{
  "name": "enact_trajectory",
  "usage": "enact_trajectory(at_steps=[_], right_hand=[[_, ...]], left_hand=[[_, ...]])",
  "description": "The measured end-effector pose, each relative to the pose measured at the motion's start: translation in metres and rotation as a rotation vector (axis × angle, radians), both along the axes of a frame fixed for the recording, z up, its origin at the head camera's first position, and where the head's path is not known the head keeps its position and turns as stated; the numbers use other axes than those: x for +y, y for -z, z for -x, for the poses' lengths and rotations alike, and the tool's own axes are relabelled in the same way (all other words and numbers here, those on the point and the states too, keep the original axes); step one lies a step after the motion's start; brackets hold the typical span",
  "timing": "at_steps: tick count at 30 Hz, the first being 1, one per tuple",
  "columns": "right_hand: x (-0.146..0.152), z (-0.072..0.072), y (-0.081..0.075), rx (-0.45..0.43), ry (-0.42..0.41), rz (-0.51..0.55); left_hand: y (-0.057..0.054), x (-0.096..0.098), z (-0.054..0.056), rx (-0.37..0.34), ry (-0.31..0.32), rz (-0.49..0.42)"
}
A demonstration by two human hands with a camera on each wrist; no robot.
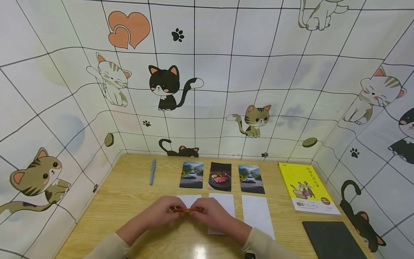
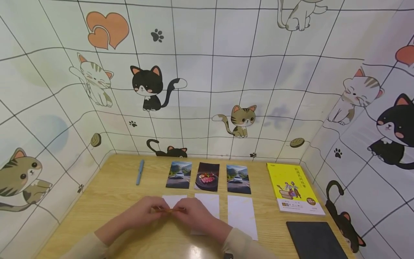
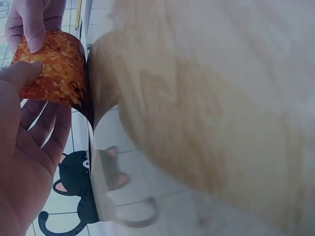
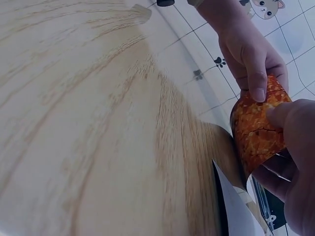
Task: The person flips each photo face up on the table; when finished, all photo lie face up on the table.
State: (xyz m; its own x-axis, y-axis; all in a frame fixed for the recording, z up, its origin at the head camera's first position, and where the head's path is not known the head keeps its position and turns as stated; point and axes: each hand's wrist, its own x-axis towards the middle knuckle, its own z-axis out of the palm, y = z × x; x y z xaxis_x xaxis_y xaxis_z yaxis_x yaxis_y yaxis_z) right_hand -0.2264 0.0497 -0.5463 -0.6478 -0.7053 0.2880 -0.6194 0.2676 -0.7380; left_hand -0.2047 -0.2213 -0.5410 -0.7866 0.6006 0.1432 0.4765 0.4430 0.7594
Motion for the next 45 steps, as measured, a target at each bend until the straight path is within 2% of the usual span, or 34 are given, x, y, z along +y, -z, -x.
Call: enact_trajectory(at_steps=[7, 17, 23, 33, 38, 42, 45], right_hand=[[-0.003, 0.003, -0.006, -0.083, 0.057, 0.049], [-0.007, 0.009, -0.018, -0.100, 0.126, 0.102], [-0.008, 0.011, -0.024, -0.108, 0.135, 0.106], [-0.010, 0.015, -0.029, -0.135, 0.159, 0.143], [-0.010, 0.015, -0.038, -0.143, 0.172, 0.179], [-0.009, 0.015, -0.045, -0.153, 0.186, 0.189], [-0.009, 0.016, -0.046, -0.181, 0.183, 0.205]], left_hand=[[0.002, 0.000, 0.001, -0.011, -0.083, -0.080], [-0.007, 0.005, 0.000, -0.147, -0.217, -0.199], [-0.011, 0.007, 0.000, -0.170, -0.241, -0.227], [-0.014, 0.008, 0.003, -0.144, -0.227, -0.266], [-0.017, 0.009, 0.002, -0.211, -0.211, -0.348], [-0.018, 0.010, 0.002, -0.268, -0.240, -0.378], [-0.018, 0.010, 0.002, -0.284, -0.260, -0.383]])
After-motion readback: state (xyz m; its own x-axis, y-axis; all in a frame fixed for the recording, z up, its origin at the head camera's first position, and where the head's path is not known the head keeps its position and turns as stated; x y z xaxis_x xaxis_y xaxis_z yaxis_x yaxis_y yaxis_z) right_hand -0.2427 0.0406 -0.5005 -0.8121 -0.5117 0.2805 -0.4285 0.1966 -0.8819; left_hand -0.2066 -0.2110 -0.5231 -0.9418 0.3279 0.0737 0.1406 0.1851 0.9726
